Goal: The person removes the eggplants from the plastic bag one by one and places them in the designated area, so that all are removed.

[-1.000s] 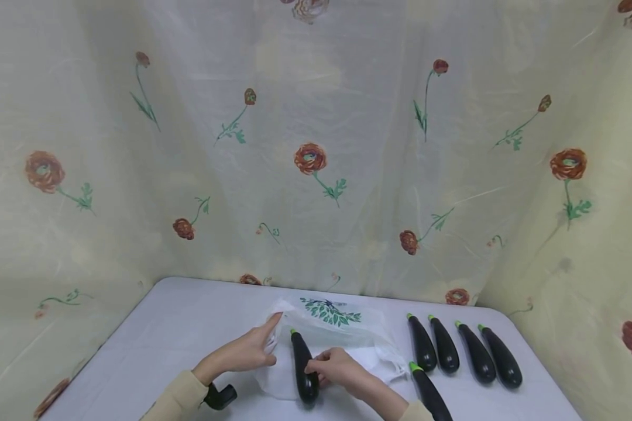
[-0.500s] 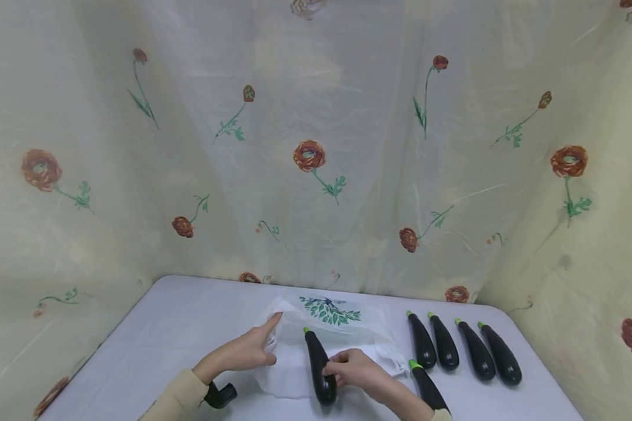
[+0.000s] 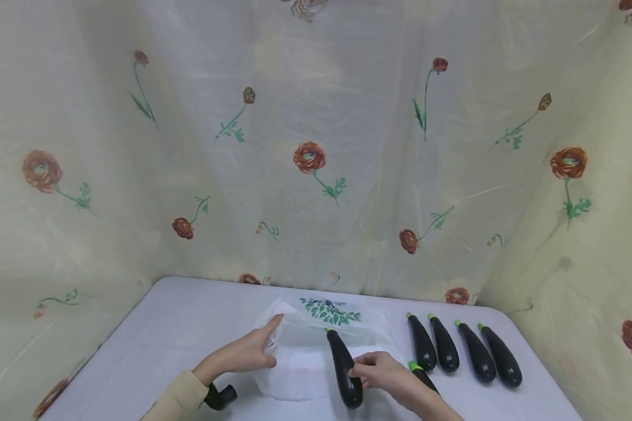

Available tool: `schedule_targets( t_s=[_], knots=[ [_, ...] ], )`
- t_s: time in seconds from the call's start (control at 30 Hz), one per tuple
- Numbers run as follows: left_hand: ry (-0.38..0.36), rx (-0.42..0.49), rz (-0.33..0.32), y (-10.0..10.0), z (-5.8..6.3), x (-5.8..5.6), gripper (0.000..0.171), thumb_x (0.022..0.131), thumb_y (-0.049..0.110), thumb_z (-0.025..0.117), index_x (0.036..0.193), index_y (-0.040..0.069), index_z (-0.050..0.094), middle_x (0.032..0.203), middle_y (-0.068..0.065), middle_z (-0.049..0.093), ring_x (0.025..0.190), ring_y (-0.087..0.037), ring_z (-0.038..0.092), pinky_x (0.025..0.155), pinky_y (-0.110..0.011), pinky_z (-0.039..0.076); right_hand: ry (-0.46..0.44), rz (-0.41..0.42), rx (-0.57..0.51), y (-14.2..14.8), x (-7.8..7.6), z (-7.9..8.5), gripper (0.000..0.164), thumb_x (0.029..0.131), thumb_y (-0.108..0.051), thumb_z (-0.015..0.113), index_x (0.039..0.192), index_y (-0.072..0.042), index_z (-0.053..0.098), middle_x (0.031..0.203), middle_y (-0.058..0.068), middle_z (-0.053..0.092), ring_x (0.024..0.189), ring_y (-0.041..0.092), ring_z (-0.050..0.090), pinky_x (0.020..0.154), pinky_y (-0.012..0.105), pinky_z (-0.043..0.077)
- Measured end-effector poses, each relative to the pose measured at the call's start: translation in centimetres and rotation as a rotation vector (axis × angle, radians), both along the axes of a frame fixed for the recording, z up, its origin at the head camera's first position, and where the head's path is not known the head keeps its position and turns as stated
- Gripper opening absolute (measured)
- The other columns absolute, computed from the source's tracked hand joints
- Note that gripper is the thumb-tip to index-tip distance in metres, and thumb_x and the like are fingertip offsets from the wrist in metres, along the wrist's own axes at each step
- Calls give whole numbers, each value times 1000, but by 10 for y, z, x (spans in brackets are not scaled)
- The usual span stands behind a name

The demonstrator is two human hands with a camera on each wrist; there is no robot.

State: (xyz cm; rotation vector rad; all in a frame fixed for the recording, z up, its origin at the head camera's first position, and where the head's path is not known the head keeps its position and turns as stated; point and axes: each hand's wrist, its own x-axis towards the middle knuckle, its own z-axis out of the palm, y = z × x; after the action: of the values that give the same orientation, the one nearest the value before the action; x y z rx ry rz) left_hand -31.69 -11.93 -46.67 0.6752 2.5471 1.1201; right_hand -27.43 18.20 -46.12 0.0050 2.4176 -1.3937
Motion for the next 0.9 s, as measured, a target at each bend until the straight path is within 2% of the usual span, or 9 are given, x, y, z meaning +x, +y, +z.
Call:
schedule_targets(
  t_s=[0.23,0.5,0.8,0.9],
  knots=[
    [11,0,-3,0,0,0,95,79,7,65,155,3,7,159,-19,19,142,-37,28,102,-56,39,-83,-44,66,13,5,-1,45,81,-23,64,116,6,62,93,5,65,79,14,57,78,32,50],
    [8,1,-3,0,0,0,95,79,7,65,155,3,8,159,-19,19,142,-37,27,103,-56,38,-58,-93,84,26,15,2,42,79,-21,65,113,4,65,91,3,67,78,15,58,78,33,51],
    [-2,-9,-5,1,0,0,95,80,8,65,155,3,7,159,-19,19,141,-36,29,101,-53,40,25,15,56,54,26,-2,44,83,-17,60,114,14,61,94,4,69,77,14,60,78,35,53],
    [-3,-9,-8,1,0,0,95,80,8,65,155,4,7,160,-18,18,142,-35,28,101,-53,40,16,3,82,61,27,-2,45,84,-19,60,116,13,60,98,6,70,80,17,62,82,40,53]
  ],
)
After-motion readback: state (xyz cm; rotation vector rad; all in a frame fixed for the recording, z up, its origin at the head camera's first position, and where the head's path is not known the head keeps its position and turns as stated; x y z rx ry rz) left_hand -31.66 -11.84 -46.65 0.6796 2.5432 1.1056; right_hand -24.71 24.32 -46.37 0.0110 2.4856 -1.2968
